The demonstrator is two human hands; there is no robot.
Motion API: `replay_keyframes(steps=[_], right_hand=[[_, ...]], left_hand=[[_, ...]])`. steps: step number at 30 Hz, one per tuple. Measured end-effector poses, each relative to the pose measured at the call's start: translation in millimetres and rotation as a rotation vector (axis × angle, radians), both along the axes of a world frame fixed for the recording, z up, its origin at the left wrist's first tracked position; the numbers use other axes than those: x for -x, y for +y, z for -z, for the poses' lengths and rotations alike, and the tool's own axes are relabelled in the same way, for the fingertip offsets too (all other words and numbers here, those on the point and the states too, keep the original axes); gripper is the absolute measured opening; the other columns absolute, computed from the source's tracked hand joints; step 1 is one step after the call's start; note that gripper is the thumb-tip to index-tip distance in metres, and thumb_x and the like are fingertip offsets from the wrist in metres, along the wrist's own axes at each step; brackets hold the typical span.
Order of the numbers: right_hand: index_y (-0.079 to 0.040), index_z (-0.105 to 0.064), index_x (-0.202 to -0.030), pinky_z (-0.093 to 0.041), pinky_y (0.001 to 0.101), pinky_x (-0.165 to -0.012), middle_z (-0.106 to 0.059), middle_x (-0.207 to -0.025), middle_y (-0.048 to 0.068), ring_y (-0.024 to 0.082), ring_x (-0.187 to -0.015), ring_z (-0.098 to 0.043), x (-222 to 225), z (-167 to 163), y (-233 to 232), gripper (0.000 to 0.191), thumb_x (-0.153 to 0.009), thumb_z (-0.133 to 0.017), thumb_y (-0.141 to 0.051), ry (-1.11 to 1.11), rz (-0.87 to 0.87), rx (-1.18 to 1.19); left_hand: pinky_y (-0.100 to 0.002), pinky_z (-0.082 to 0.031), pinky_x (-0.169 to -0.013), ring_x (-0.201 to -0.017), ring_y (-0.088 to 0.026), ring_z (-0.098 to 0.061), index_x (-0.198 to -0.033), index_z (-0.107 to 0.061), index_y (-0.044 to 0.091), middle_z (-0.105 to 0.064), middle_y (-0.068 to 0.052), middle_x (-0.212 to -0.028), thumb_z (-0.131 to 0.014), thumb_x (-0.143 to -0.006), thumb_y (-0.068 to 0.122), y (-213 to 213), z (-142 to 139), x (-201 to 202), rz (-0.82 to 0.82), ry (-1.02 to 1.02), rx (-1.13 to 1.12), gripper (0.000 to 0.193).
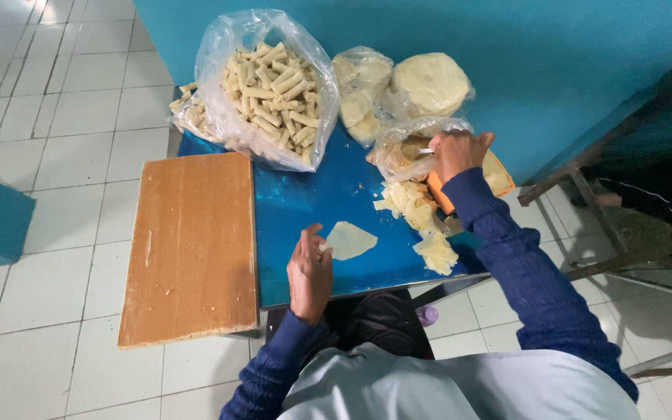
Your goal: The person sits at a blue table and assembles filled wrappers. They spoon brown filling from a plastic bag onto thin translucent wrapper sheets, fold the sheets over the filling, and set the folded pieces on the table, repeating the cycle.
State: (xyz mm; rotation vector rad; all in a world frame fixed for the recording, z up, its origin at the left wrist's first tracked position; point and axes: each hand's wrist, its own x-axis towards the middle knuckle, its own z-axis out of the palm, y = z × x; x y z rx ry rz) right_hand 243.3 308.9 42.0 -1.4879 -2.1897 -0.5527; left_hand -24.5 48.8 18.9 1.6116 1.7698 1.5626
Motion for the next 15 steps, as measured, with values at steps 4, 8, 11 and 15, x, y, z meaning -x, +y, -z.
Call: replay_keyframes(steps=[4,8,11,15], right_hand=[[-0.027,-0.074,-0.075,-0.029,0.0544,-0.084,-0.072,-0.076,0.002,0.029,-0.072,-0.065,-8,11,2,0.013,-0.082,-0.074,-0.017,0.159,0.063,0.102],[-0.019,-0.078,-0.086,-0.040,0.0506,-0.079,-0.077,-0.084,0.003,0.026,-0.077,-0.069,-22,7,2,0.007,-0.090,-0.073,-0.016,0.356,-0.031,0.185],[-0.013,-0.078,-0.097,-0.052,0.0381,-0.073,-0.076,-0.092,0.007,0.025,-0.080,-0.072,-31,-9,-3,0.007,-0.095,-0.073,-0.016,0.488,-0.165,0.231],[-0.008,-0.079,-0.101,-0.052,0.0358,-0.070,-0.077,-0.091,0.010,0.024,-0.076,-0.072,-40,-35,-31,0.009,-0.097,-0.072,-0.013,0.517,-0.143,0.243]], left_hand=[[-0.040,-0.053,-0.068,-0.075,-0.031,-0.065,-0.125,-0.056,0.001,-0.065,-0.014,-0.092,-0.067,-0.083,-0.008,-1,0,0,0.008,0.024,-0.019,0.045],[-0.039,-0.053,-0.068,-0.073,-0.029,-0.063,-0.127,-0.056,0.001,-0.064,-0.014,-0.090,-0.068,-0.082,-0.009,-2,-1,0,0.011,0.016,-0.018,0.047],[-0.037,-0.053,-0.068,-0.071,-0.027,-0.063,-0.127,-0.055,0.001,-0.062,-0.013,-0.088,-0.068,-0.082,-0.009,-2,-2,0,0.021,0.004,-0.024,0.048],[-0.034,-0.053,-0.065,-0.068,-0.021,-0.062,-0.129,-0.055,0.000,-0.063,-0.012,-0.091,-0.068,-0.083,-0.009,-2,-1,1,0.024,-0.017,-0.010,0.049]])
